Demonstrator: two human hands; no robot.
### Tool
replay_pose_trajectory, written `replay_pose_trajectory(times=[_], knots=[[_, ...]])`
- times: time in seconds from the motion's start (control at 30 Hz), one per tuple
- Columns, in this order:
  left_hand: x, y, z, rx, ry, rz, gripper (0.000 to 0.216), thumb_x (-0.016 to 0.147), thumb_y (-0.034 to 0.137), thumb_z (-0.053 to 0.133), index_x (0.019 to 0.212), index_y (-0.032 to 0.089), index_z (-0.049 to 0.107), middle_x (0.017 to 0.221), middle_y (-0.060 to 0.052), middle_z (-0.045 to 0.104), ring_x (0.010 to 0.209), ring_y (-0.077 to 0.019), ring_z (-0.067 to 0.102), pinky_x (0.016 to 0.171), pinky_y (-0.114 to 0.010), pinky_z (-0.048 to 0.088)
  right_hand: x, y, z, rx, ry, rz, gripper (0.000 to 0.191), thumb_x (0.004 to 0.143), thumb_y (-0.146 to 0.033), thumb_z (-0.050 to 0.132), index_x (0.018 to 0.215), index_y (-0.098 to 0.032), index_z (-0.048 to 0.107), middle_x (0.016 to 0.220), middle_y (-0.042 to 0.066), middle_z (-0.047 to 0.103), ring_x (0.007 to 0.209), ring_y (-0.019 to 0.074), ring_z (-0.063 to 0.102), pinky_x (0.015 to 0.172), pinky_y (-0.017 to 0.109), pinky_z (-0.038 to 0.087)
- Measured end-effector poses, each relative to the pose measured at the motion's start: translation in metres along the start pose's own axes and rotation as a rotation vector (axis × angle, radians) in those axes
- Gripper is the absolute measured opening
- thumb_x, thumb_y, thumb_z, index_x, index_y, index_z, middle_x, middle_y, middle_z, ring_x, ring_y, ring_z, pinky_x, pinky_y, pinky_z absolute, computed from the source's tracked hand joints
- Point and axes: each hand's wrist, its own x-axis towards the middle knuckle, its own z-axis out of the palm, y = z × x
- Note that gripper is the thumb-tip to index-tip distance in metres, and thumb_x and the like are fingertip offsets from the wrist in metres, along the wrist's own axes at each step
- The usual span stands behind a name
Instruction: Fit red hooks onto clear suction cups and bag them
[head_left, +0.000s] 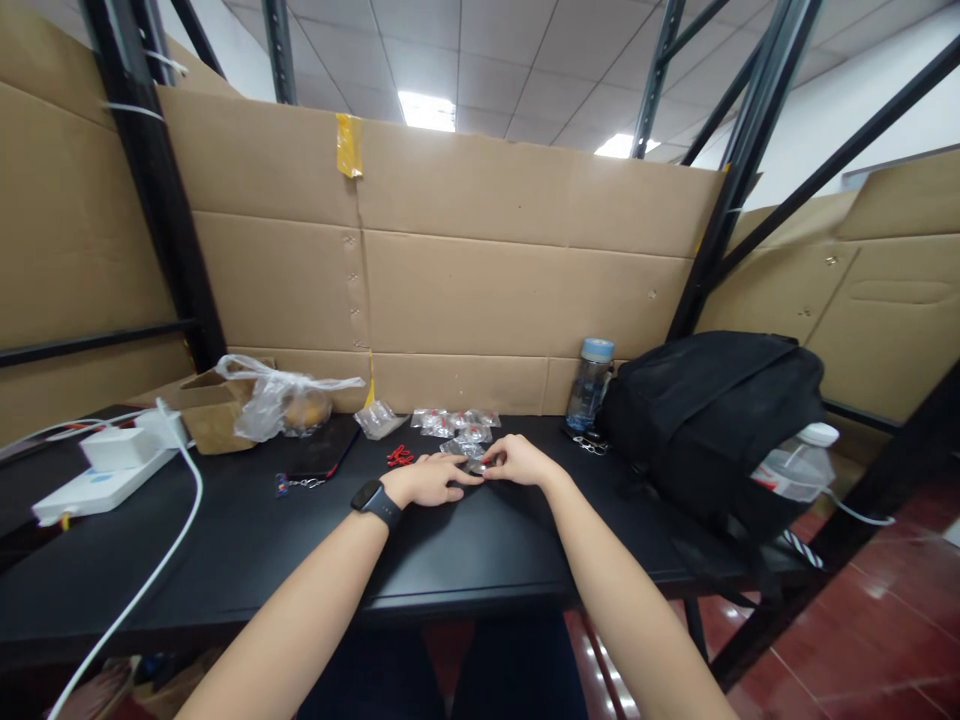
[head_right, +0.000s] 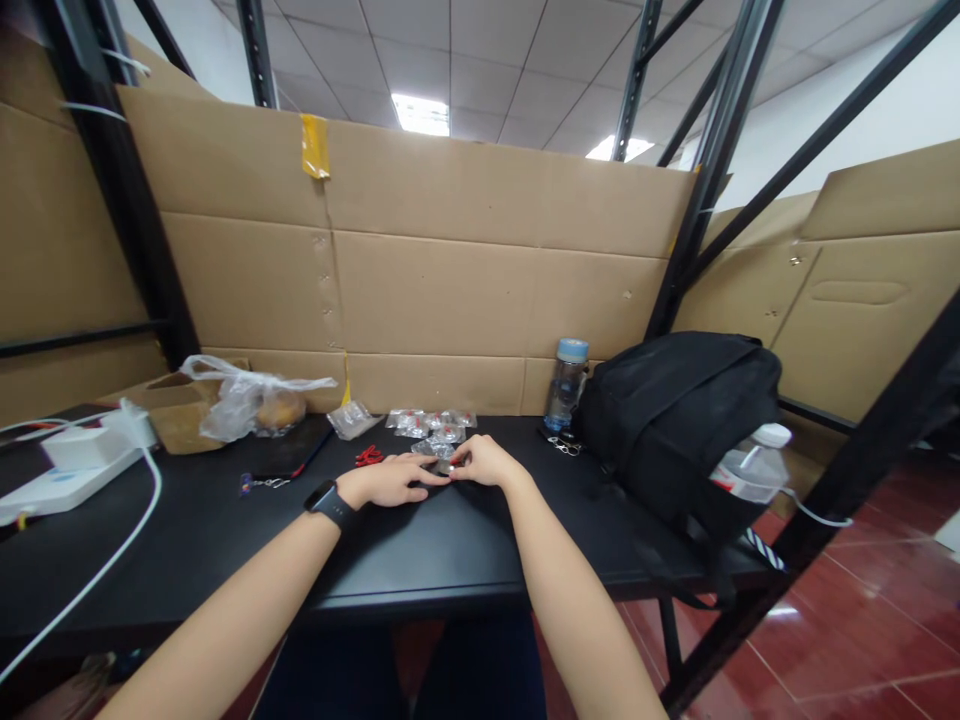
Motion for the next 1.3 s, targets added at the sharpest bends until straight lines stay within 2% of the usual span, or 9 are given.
replay_pose_trajectory(times=[0.27,0.5,0.57,0.77,0.87,0.97,1.03,1.17,1.3], knots=[[0.000,-0.001,0.000,-0.007,0.002,0.015,0.049,0.094,0.038,0.055,0.142,0.048,0.050,0.163,-0.002,0.029,0.147,-0.0373,0.028,0.114,-0.063,0.025,0.009,-0.002,0.015,-0.037,0.148,-0.031,0.025,0.073,-0.030,0.081,0.095,-0.019,0.080,0.073,0.001,0.072,0.067,0.0149,0.064,0.063,0.022,0.046],[-0.002,0.004,-0.003,-0.005,0.000,0.000,0.048,0.093,0.037,0.056,0.140,0.046,0.053,0.162,-0.003,0.030,0.147,-0.0379,0.029,0.113,-0.064,0.027,0.003,0.000,0.007,-0.002,0.039,-0.058,0.023,0.078,-0.026,0.076,0.100,-0.020,0.079,0.078,0.003,0.075,0.071,0.0163,0.068,0.066,0.023,0.048],[-0.002,0.003,-0.003,-0.009,-0.007,0.007,0.049,0.093,0.037,0.055,0.142,0.046,0.052,0.163,-0.003,0.028,0.147,-0.0377,0.029,0.114,-0.064,0.027,0.004,0.001,0.008,-0.007,0.046,-0.069,0.022,0.079,-0.024,0.076,0.101,-0.021,0.079,0.081,0.003,0.075,0.072,0.0162,0.068,0.066,0.023,0.048],[0.000,-0.001,-0.002,-0.021,-0.032,-0.021,0.051,0.093,0.039,0.056,0.143,0.046,0.050,0.165,-0.002,0.021,0.149,-0.0371,0.023,0.117,-0.061,0.025,0.013,0.002,0.017,-0.098,0.176,-0.081,0.023,0.072,-0.025,0.084,0.093,-0.018,0.078,0.078,0.002,0.072,0.068,0.0143,0.063,0.064,0.022,0.045],[0.001,-0.001,-0.002,-0.028,-0.042,-0.033,0.051,0.094,0.040,0.056,0.144,0.045,0.049,0.166,-0.002,0.020,0.150,-0.0370,0.020,0.117,-0.060,0.025,0.014,-0.002,0.017,-0.158,0.248,-0.073,0.030,0.069,-0.029,0.087,0.095,-0.018,0.077,0.084,0.004,0.072,0.072,0.0158,0.063,0.065,0.023,0.045],[0.000,0.000,-0.003,-0.022,-0.038,-0.025,0.050,0.094,0.039,0.056,0.143,0.045,0.051,0.165,-0.002,0.021,0.149,-0.0375,0.024,0.117,-0.059,0.026,0.010,-0.009,0.016,-0.147,0.194,-0.156,0.038,0.072,-0.025,0.082,0.109,-0.023,0.076,0.098,0.004,0.075,0.082,0.0181,0.066,0.073,0.024,0.047],[0.000,0.000,-0.003,-0.018,-0.030,-0.001,0.049,0.094,0.037,0.057,0.142,0.046,0.051,0.166,0.000,0.020,0.147,-0.0372,0.028,0.116,-0.057,0.029,0.007,-0.013,0.014,-0.124,0.120,-0.181,0.037,0.077,-0.023,0.077,0.114,-0.025,0.075,0.101,0.003,0.076,0.086,0.0188,0.068,0.077,0.025,0.048],[-0.001,-0.001,-0.003,-0.020,-0.024,0.007,0.050,0.093,0.037,0.057,0.142,0.046,0.051,0.165,0.001,0.021,0.147,-0.0367,0.030,0.116,-0.056,0.030,0.005,-0.014,0.012,-0.072,0.073,-0.103,0.033,0.078,-0.028,0.076,0.112,-0.026,0.076,0.096,0.002,0.078,0.085,0.0201,0.070,0.079,0.027,0.050],[-0.001,-0.001,-0.004,-0.028,-0.031,-0.011,0.050,0.094,0.039,0.057,0.143,0.047,0.050,0.165,0.000,0.021,0.147,-0.0380,0.028,0.116,-0.059,0.028,0.009,-0.002,0.013,0.013,0.070,-0.051,0.034,0.074,-0.032,0.081,0.107,-0.023,0.077,0.095,0.003,0.078,0.086,0.0192,0.069,0.079,0.027,0.050]])
